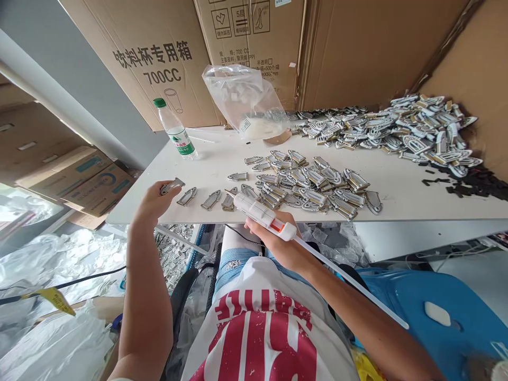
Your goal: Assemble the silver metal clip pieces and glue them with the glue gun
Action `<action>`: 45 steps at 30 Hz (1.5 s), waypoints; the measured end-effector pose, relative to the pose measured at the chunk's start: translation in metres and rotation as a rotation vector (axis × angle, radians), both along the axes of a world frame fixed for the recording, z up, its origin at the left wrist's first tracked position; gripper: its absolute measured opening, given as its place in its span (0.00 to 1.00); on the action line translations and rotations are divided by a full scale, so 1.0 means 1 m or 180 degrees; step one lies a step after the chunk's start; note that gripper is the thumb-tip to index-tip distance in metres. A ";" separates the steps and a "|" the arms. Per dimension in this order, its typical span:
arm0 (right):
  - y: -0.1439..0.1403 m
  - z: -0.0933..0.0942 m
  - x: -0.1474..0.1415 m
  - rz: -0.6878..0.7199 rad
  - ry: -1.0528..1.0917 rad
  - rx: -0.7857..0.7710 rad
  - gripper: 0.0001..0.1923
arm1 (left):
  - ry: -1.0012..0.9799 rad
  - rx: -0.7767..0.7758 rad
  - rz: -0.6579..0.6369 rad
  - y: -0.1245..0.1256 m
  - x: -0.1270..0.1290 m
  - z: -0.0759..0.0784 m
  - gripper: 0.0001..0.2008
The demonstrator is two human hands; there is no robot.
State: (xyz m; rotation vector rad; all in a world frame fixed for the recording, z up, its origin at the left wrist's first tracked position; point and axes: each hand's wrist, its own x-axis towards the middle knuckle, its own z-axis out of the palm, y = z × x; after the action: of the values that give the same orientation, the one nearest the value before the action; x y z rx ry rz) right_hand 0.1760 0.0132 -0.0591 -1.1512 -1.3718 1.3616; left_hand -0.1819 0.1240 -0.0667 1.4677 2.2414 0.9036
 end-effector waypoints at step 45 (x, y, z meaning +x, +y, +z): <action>0.001 0.002 0.000 0.0005 -0.0120 0.0076 0.21 | 0.1459 -0.0326 -0.1587 -0.021 0.070 0.009 0.16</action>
State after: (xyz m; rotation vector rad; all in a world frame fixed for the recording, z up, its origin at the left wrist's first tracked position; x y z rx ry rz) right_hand 0.1762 0.0146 -0.0573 -1.1656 -1.4123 1.3274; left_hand -0.1115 0.1033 -0.0579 2.2130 1.9905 0.3138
